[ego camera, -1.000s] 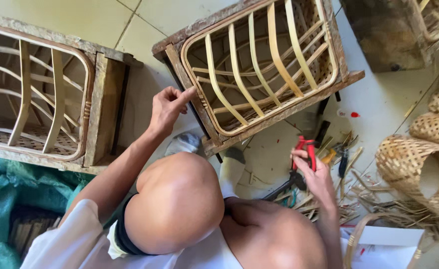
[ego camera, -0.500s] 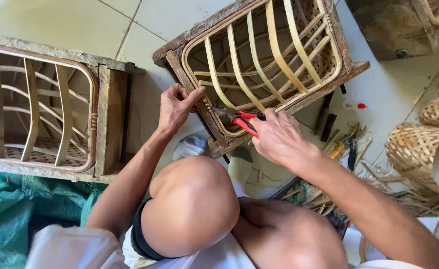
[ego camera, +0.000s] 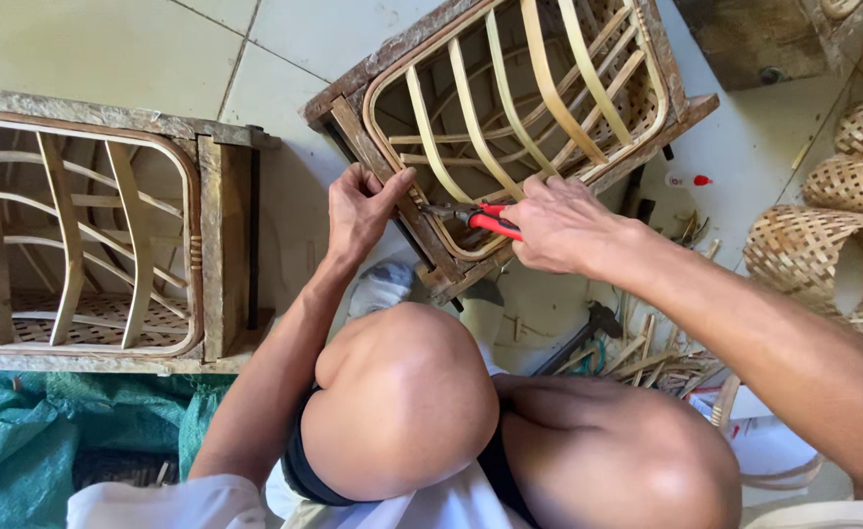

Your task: The person applies glue to the joints of a rectangular bamboo basket frame using a small bottle, then presses the pieces together. They repeat this process on multiple frames, occasionally using a hammer to tap joints into place.

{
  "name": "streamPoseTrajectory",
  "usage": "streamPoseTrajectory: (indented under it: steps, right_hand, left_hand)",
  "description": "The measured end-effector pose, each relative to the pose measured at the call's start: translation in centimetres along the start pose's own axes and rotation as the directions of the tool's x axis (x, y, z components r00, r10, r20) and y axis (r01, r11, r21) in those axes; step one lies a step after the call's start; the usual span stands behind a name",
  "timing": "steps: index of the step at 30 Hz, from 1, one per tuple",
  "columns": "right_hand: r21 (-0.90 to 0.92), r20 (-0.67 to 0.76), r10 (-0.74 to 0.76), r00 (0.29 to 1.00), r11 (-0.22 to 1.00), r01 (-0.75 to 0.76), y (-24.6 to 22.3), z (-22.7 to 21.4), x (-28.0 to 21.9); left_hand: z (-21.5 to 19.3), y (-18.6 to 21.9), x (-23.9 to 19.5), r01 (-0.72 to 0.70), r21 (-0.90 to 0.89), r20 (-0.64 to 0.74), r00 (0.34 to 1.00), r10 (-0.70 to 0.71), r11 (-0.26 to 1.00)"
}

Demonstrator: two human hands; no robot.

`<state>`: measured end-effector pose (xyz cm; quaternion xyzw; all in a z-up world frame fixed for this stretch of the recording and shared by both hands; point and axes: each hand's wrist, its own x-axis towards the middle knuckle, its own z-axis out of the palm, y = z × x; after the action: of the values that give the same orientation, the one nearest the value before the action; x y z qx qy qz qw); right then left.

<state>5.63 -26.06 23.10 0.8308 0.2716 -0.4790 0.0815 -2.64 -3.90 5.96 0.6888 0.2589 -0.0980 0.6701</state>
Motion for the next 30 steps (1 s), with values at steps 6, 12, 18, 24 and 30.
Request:
streamPoseTrajectory:
  steps: [6,12,18,24,30]
  right_hand:
    - [-0.092,0.046,-0.018,0.999,0.995,0.022,0.0,-1.1,0.7]
    - [-0.126,0.06,-0.018,0.998,0.992,0.025,-0.1,-1.5,1.0]
    - [0.053,-0.153,0.01,0.988,0.999,-0.002,-0.4,1.2,-2.2]
    - [0.612,-0.271,0.174,0.947,0.79,0.03,0.1,6.8,-5.9]
    - [0.84,-0.279,0.134,0.951,0.514,0.175,-2.2,11.5,-1.5]
  left_hand:
    - [0.2,0.4,0.2,0.034,-0.094,0.009,0.999,-0.033,0.995]
    - [0.1,0.4,0.2,0.069,-0.109,0.019,0.998,-0.068,0.992]
    - [0.1,-0.2,0.4,0.059,-0.157,0.037,0.998,-0.054,0.986]
    - [-0.8,-0.4,0.8,0.183,-0.284,0.158,0.977,-0.143,0.941]
    - [-2.1,0.3,0.9,0.389,-0.445,0.244,0.919,-0.309,0.806]
